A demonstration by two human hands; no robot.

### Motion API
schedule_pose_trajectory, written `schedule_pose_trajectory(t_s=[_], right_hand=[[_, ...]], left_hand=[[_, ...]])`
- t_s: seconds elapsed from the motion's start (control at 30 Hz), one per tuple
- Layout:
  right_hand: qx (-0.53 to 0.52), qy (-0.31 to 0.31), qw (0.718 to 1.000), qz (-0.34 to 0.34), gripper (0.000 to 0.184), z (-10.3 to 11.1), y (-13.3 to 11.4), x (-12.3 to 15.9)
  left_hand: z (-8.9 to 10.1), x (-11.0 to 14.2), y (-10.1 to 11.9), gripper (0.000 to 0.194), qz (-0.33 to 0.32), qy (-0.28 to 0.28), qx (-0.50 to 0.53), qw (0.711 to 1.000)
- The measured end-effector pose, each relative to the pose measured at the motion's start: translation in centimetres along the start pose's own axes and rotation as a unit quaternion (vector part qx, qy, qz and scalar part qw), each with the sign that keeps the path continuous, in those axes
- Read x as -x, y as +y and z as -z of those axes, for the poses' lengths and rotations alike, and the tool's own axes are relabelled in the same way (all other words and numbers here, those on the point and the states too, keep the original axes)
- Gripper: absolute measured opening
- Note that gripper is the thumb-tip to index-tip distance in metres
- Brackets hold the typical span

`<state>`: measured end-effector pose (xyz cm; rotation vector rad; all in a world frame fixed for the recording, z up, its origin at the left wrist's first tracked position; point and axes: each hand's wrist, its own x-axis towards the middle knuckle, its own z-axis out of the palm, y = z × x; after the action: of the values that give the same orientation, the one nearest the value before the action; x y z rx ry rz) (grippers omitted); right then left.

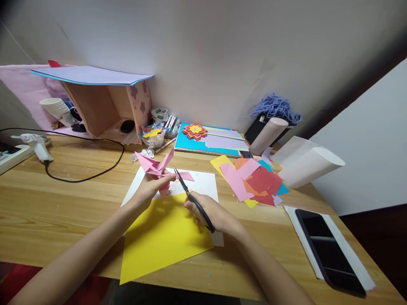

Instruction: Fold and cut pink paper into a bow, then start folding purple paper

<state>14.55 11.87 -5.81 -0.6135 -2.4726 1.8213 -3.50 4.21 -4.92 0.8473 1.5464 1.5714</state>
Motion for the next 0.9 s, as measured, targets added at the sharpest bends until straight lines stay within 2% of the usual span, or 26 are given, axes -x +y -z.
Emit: schedule_pose_trajectory(t_s=[0.2,0.4,0.6,0.9], right_hand=[[0.003,-0.003,1.000,0.005,0.062,0.11,0.12,0.02],[-0.003,0.004,1.000,0.007,0.062,-0.01,0.13,-0.08],[0.001,0.015,1.000,0.018,0.061,-0.35,0.53,-0.36],[0.093,0.052,0.994,0.022,0.063,-0.55,0.10,-0.70]], left_hand=[[-0.06,0.21,0.36,0.022,-0.005,0.005,-0.005,1.000],[-0.29,0.44,0.70,0.025,-0.011,-0.015,-0.002,1.000],[-0.15,0.15,0.13,0.024,-0.011,0.002,0.006,1.000],[-0.12,0.10,0.21,0.022,-0.009,0.015,0.011,1.000]])
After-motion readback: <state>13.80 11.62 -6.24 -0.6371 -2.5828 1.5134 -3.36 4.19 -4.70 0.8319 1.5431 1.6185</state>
